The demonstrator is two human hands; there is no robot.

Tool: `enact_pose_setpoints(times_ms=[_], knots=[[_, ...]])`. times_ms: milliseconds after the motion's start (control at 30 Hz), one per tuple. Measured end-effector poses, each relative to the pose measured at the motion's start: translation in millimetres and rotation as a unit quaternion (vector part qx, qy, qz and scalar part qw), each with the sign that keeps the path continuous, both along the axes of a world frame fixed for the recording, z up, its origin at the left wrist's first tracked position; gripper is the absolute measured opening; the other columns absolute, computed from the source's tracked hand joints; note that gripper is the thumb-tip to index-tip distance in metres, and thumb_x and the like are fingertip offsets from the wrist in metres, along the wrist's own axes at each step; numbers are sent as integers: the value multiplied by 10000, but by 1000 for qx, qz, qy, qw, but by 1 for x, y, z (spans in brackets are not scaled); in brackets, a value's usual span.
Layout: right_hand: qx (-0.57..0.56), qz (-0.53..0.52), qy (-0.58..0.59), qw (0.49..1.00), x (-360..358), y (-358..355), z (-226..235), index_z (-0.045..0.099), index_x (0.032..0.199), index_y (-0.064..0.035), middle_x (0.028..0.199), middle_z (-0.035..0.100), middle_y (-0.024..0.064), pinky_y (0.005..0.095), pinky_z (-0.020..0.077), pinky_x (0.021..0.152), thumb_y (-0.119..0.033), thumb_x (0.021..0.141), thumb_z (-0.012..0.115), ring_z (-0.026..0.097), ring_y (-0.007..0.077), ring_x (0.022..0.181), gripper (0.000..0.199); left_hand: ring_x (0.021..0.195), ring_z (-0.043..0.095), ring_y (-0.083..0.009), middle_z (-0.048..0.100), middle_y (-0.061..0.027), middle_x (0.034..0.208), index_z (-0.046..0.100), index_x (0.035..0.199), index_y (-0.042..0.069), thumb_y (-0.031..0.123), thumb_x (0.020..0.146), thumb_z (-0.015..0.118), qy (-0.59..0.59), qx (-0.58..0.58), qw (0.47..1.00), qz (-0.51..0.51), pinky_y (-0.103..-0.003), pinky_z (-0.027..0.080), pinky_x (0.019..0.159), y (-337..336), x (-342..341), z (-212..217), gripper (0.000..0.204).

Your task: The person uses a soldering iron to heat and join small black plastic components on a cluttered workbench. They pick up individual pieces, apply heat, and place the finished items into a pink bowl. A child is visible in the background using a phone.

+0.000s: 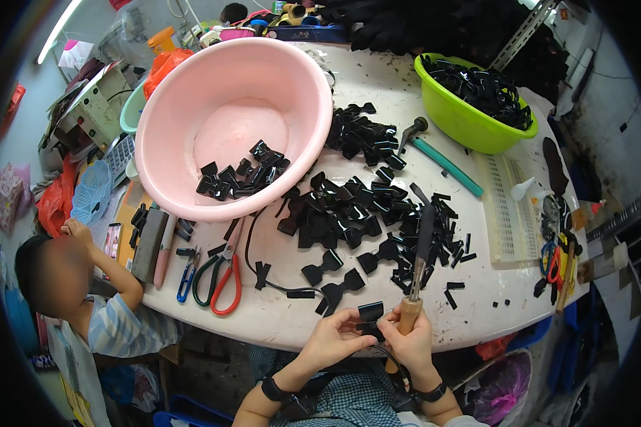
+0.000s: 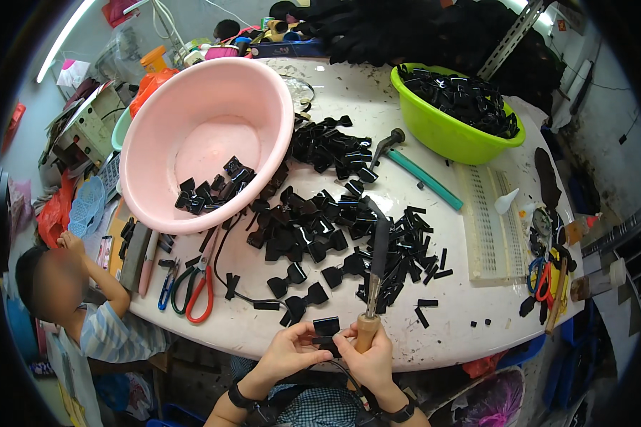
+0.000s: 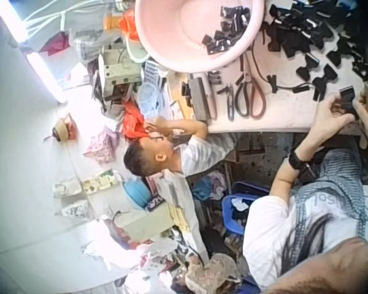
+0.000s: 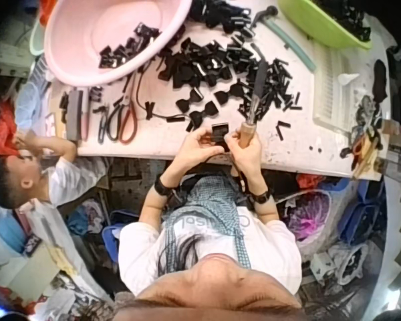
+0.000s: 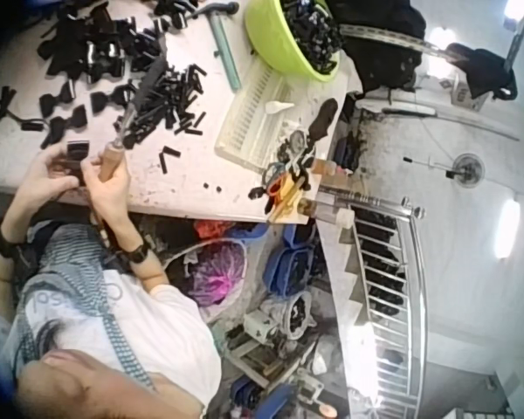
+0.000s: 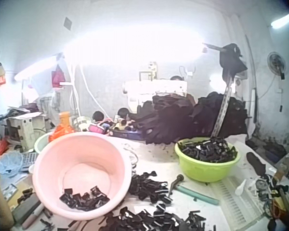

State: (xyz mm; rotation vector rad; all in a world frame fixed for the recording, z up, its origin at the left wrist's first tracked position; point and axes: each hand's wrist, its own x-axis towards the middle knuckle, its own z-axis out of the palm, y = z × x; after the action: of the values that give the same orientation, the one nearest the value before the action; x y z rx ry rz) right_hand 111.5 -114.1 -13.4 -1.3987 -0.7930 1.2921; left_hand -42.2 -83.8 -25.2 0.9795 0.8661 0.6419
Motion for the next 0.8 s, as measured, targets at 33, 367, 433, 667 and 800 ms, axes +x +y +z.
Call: enact_pose_setpoints(times_ms=[33, 367, 433, 667, 800], knots=[[5, 3, 1, 1000, 0, 0, -1, 416, 906, -15, 724, 541, 40, 185, 426, 473, -18, 721, 633, 508, 60, 550, 285, 810, 545, -84, 582, -54, 904, 508, 1044, -14, 82, 713, 685, 2, 3, 1000, -1, -203, 469, 680, 0, 0, 1, 387], [-4, 14, -13, 1000, 0, 0, 2, 422, 914, -19, 756, 536, 47, 190, 438, 461, -23, 731, 618, 512, 65, 552, 268, 820, 559, -89, 590, -45, 922, 521, 1037, -22, 93, 789, 603, 6, -13, 1000, 18, -218, 460, 714, -1, 2, -1, 285], [-9, 18, -13, 1000, 1, 0, 4, 423, 917, -18, 766, 536, 51, 192, 441, 457, -23, 736, 612, 513, 66, 552, 262, 823, 561, -91, 591, -46, 919, 523, 1034, -21, 89, 789, 601, 9, -25, 1000, 12, -220, 461, 715, 0, 2, 0, 279], [-8, 22, -5, 1000, 2, -1, 4, 421, 908, -15, 763, 535, 53, 191, 428, 445, -18, 739, 608, 506, 70, 536, 253, 732, 548, -58, 596, -20, 843, 542, 1005, -1, 111, 802, 590, 30, -28, 999, 13, -192, 447, 635, 0, 3, 2, 236], [-6, 23, 7, 1000, 2, -2, 4, 422, 905, -14, 760, 532, 49, 191, 426, 456, -9, 728, 616, 504, 69, 537, 263, 686, 531, -38, 595, -5, 794, 558, 975, 7, 111, 802, 590, 2, -31, 999, 24, -174, 428, 585, -2, 3, -5, 204]])
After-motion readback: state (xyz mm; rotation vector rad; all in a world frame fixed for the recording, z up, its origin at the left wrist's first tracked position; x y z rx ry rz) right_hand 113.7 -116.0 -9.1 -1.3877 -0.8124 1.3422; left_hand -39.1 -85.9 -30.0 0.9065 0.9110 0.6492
